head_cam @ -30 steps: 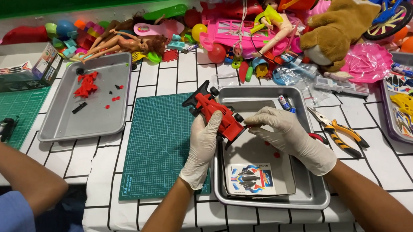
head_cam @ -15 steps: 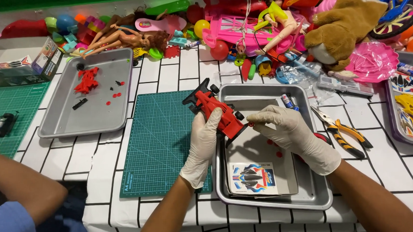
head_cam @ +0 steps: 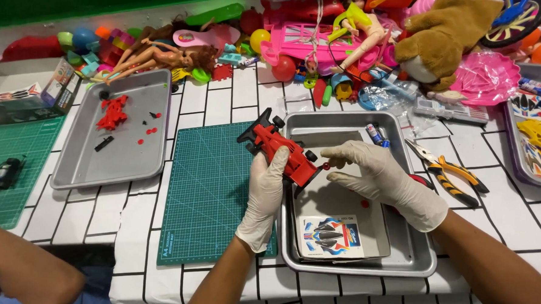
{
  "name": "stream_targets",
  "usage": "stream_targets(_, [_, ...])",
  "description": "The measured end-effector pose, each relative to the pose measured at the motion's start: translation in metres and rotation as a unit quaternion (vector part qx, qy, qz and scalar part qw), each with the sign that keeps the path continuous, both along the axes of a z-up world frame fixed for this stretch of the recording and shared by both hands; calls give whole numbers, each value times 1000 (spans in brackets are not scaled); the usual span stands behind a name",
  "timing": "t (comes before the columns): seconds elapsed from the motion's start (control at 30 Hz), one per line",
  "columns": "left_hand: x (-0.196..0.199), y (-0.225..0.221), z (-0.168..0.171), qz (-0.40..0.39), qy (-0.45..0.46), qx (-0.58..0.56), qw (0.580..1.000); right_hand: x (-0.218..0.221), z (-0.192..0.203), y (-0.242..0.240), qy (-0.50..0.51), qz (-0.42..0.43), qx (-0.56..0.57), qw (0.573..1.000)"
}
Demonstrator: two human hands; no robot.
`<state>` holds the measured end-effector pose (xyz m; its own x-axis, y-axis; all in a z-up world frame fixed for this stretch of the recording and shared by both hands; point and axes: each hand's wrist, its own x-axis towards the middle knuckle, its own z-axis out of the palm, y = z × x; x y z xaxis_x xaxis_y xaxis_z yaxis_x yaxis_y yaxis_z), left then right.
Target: Assembling a red toy car by attaching small plastic components to the chassis on a cutting mat.
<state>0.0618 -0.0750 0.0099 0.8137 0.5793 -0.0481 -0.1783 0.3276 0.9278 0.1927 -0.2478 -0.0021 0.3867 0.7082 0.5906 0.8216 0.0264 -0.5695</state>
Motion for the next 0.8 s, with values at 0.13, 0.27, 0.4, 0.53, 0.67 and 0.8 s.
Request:
stream_targets(0.13, [-2, 2, -3, 29, -11, -21, 999, 4, -6, -1, -8, 0, -17, 1000])
stream_targets(0.27, [2, 29, -14, 40, -26, 3, 999, 18, -15, -1, -73, -15, -109, 991])
stream_targets(0.4, [-7, 52, -9, 61, 5, 26, 998, 22, -24, 2, -126, -13, -249, 960])
stream_targets(0.53, [-40, 66, 16, 14, 64, 9, 998, 13, -8, -1, -117, -30, -294, 948])
stream_targets(0.67, [-66, 85, 26, -31, 167, 53, 984, 15, -12, -1, -142, -36, -348, 926])
stream_targets(0.8, [-72, 99, 15, -47, 187, 74, 979, 19, -13, -6, -154, -30, -362, 919])
